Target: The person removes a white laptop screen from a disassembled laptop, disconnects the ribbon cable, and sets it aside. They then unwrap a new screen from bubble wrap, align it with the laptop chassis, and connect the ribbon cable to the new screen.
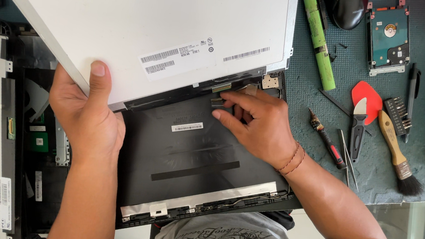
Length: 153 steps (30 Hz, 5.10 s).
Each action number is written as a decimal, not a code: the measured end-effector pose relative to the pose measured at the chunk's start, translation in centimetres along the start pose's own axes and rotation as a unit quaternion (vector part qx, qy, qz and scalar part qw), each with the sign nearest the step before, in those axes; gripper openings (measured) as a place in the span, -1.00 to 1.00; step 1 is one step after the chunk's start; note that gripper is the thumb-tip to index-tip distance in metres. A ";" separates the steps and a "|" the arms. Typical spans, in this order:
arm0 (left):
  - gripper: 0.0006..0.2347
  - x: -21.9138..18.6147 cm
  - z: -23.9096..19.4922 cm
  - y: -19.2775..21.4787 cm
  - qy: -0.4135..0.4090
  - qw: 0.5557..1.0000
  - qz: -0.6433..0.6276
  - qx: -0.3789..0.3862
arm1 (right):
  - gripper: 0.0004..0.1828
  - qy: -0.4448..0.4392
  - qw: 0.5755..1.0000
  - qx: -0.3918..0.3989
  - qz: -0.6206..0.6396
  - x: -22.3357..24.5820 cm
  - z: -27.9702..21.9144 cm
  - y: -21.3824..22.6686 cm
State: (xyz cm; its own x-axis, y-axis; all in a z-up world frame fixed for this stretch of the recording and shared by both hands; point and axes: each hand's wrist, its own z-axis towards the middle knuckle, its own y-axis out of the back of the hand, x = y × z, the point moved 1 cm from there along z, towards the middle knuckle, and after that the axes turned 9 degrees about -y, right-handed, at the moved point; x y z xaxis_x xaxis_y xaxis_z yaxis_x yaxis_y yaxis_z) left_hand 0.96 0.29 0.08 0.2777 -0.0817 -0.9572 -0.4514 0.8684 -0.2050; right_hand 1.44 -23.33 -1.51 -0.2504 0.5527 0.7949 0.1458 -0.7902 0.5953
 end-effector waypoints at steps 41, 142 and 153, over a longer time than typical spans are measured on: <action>-0.62 -0.2 -0.2 0.1 -0.013 1.000 0.001 0.009 | -0.86 -0.010 0.998 -0.015 -0.063 -0.6 -0.7 -1.3; -0.04 -5.9 -15.0 -15.4 0.075 0.740 0.263 0.614 | -0.81 -0.367 0.858 -0.310 0.182 -9.1 -18.5 26.7; -0.46 2.7 -18.8 -33.2 -0.380 0.668 0.226 0.598 | -0.75 -0.321 0.885 -0.290 -0.173 -22.5 -14.9 40.9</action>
State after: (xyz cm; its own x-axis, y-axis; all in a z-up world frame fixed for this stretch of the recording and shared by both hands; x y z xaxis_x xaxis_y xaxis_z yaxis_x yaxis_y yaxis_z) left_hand 0.74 -37.96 0.47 0.8984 0.1980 -0.3919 0.2395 0.5272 0.8153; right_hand -1.26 -72.00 3.22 0.4373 0.6777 0.5912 -0.3952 -0.4457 0.8032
